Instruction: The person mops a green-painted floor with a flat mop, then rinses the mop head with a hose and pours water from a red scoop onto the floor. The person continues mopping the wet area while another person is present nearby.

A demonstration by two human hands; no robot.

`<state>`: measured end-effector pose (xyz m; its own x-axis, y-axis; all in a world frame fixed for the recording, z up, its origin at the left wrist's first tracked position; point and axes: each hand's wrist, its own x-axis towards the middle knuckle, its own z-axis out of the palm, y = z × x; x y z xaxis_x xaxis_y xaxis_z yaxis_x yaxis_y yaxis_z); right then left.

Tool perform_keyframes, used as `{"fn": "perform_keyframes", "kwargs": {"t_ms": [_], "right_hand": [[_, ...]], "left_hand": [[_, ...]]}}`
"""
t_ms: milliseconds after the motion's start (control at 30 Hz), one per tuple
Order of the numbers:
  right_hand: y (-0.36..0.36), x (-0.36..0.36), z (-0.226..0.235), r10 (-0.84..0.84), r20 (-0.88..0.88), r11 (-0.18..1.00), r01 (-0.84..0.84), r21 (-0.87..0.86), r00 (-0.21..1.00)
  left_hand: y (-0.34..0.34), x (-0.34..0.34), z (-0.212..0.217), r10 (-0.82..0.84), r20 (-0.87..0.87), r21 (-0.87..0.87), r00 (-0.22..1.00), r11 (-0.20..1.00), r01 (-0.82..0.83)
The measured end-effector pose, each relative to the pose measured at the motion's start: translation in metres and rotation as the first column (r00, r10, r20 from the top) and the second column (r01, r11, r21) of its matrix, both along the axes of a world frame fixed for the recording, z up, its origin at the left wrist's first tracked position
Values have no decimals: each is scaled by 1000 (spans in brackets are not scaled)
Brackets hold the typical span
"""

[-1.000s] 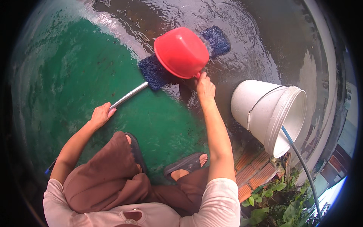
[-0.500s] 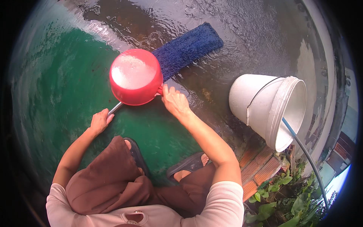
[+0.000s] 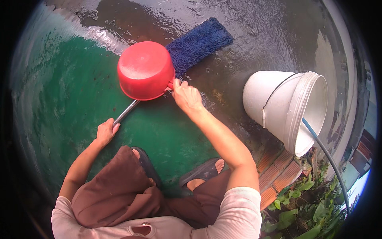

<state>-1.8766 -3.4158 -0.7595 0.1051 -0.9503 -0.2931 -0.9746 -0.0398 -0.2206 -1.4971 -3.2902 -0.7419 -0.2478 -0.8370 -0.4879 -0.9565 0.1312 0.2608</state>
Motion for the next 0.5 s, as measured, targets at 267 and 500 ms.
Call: {"fn": "perform_keyframes", "kwargs": {"t_ms": [267, 500], "right_hand": [[-70, -84, -4, -245, -133, 968, 233, -98, 960], [17, 32, 9, 201, 56, 977, -205, 66, 978]], "left_hand": [[-6, -4, 0, -10, -1, -9, 1000, 1000, 10], [-4, 0, -1, 2, 16, -13, 1000, 1000, -2]]}}
